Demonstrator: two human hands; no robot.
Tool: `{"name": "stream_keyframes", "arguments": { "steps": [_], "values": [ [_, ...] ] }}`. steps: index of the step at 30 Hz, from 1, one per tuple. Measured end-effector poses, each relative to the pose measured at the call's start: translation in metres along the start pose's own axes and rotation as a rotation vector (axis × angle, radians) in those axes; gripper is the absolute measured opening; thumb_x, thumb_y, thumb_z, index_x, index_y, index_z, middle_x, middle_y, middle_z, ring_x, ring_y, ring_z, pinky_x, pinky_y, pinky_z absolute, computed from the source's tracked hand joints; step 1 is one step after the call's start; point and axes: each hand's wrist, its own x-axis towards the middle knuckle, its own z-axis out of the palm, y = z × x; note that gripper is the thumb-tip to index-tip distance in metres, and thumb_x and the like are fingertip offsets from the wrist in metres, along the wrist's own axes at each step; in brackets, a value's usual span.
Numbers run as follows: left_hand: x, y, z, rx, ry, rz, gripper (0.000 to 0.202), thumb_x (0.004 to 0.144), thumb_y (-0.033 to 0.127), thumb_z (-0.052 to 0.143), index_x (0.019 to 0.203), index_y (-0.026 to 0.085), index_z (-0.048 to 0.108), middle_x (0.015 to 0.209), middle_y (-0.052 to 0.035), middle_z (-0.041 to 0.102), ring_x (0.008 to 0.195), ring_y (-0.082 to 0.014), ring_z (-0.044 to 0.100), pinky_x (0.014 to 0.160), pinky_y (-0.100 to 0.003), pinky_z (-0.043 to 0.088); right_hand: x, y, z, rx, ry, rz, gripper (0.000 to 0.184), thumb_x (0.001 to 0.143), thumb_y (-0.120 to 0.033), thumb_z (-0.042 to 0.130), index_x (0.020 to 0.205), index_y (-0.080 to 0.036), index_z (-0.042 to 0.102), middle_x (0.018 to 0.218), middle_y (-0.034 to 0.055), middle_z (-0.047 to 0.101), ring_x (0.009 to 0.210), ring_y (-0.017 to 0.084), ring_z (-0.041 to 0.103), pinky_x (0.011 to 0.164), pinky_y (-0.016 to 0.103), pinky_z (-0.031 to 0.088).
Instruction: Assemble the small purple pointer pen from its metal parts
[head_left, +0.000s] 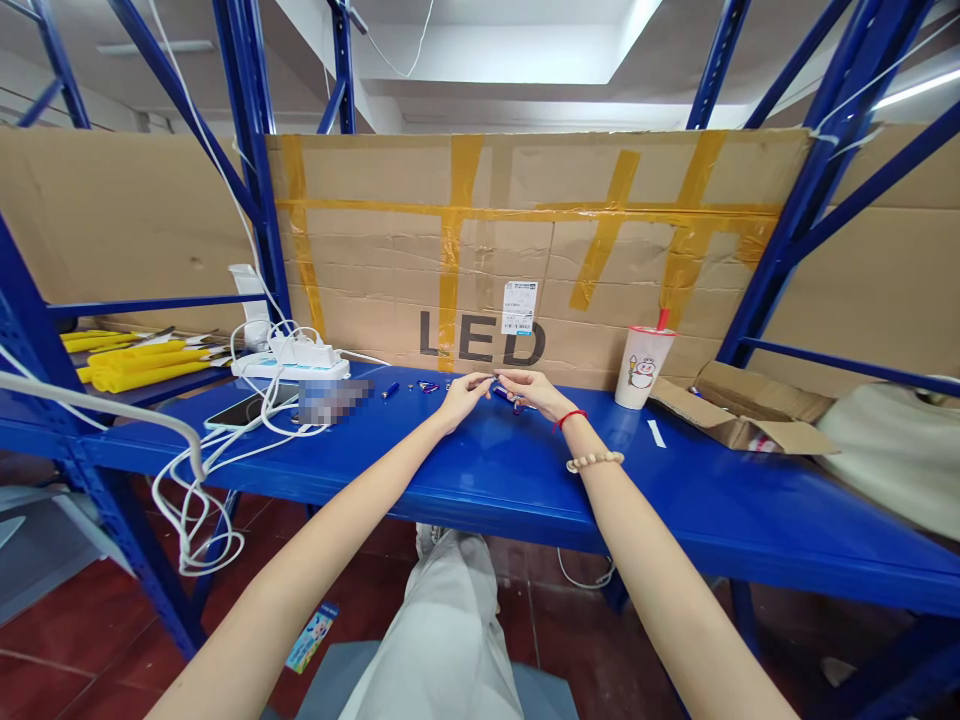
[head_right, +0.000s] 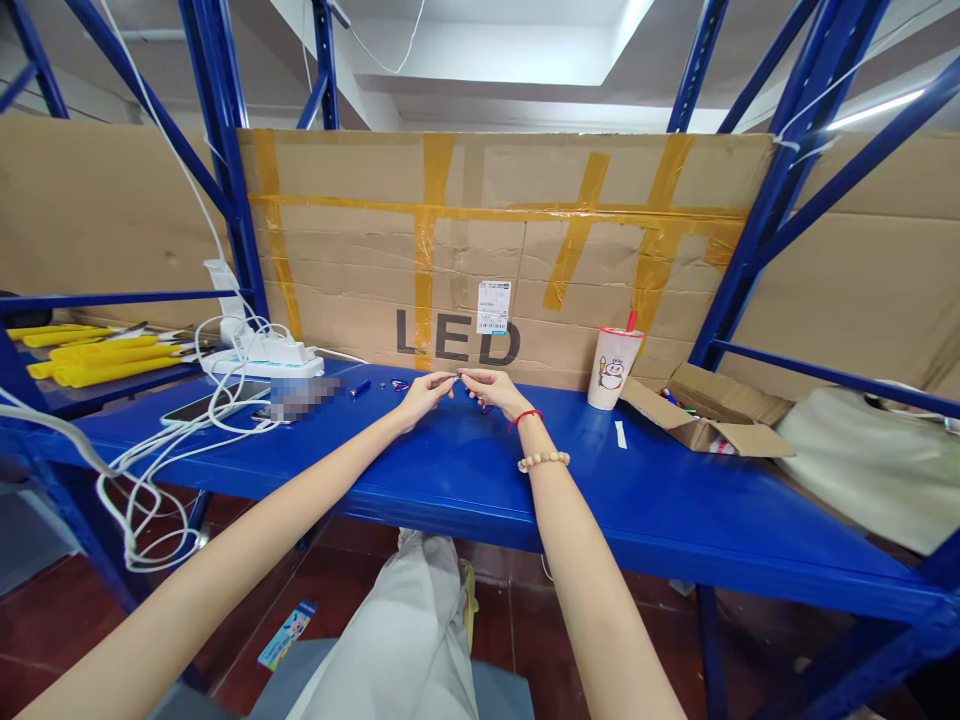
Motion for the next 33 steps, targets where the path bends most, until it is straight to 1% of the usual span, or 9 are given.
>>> {"name": "stream_keyframes", "arguments": {
  "steps": [4,8,10,13,15,22,27,33],
  "values": [
    [0.001,-0.0012,-0.0011,-0.052,0.001,-0.048,0.036,0.079,0.031,0.052,0.106,0.009,0.059,0.067,-0.0022,0.056,0.049,-0.0053,0.037,0.044,-0.018,0.027,0.0,-0.0015,0.0032,-0.019,0.02,-0.016,0.055,0.062,-0.038,0.07,0.111,-0.015,0.061,0.07,0.0009,0.056,0.056,0.002,0.045,0.047,0.012,0.035],
    [0.0014,-0.0019,-0.0017,-0.079,0.005,-0.078,0.037,0.078,0.034,0.053,0.106,0.011,0.059,0.068,-0.002,0.054,0.047,-0.0043,0.033,0.041,-0.017,0.022,-0.0007,-0.0036,0.0052,-0.036,0.059,-0.04,0.058,0.061,-0.041,0.069,0.113,-0.016,0.059,0.078,0.0023,0.058,0.057,0.001,0.045,0.046,0.011,0.034],
    [0.0013,-0.0017,-0.0018,-0.086,0.0,-0.086,0.036,0.077,0.034,0.054,0.104,0.012,0.06,0.068,-0.0018,0.054,0.047,-0.0041,0.032,0.041,-0.017,0.021,-0.0006,-0.0037,0.0057,-0.05,0.08,-0.048,0.058,0.059,-0.042,0.07,0.11,-0.015,0.061,0.078,0.0028,0.058,0.057,0.002,0.044,0.046,0.012,0.033],
    [0.0005,-0.0007,-0.0015,-0.093,-0.019,-0.097,0.035,0.075,0.035,0.056,0.101,0.012,0.061,0.066,-0.0011,0.053,0.046,-0.004,0.031,0.041,-0.017,0.022,0.0002,-0.0026,0.0054,-0.073,0.099,-0.053,0.055,0.055,-0.044,0.072,0.1,-0.012,0.065,0.074,0.0037,0.058,0.056,0.003,0.044,0.046,0.012,0.033],
    [-0.0003,0.0003,-0.0015,-0.096,-0.03,-0.101,0.035,0.074,0.035,0.057,0.098,0.011,0.062,0.064,-0.0006,0.053,0.046,-0.004,0.031,0.042,-0.017,0.022,0.0011,-0.0016,0.0047,-0.084,0.11,-0.059,0.055,0.053,-0.044,0.073,0.096,-0.011,0.066,0.073,0.0038,0.058,0.057,0.003,0.045,0.046,0.013,0.033],
    [-0.0018,0.002,-0.0029,-0.09,-0.048,-0.112,0.032,0.076,0.034,0.053,0.096,0.011,0.062,0.065,-0.001,0.053,0.047,-0.0042,0.03,0.041,-0.016,0.021,0.0016,-0.0005,0.0022,-0.101,0.119,-0.046,0.057,0.052,-0.048,0.073,0.094,-0.01,0.066,0.066,0.0027,0.055,0.053,0.003,0.042,0.044,0.014,0.032],
    [-0.0014,0.0022,-0.0035,-0.084,-0.047,-0.12,0.034,0.076,0.036,0.053,0.099,0.012,0.061,0.066,-0.0008,0.053,0.048,-0.0048,0.031,0.042,-0.017,0.022,0.0007,-0.001,0.0015,-0.113,0.111,-0.046,0.058,0.051,-0.05,0.072,0.094,-0.011,0.066,0.069,0.0031,0.057,0.054,0.003,0.043,0.045,0.014,0.033],
    [-0.0027,0.0025,-0.0033,-0.043,-0.077,-0.123,0.031,0.075,0.035,0.054,0.094,0.011,0.062,0.062,0.0001,0.052,0.048,-0.0054,0.033,0.045,-0.018,0.024,0.0052,0.0062,-0.0029,-0.158,0.087,-0.053,0.059,0.049,-0.051,0.072,0.091,-0.01,0.066,0.064,0.0029,0.056,0.052,0.004,0.044,0.042,0.014,0.032]
  ]
}}
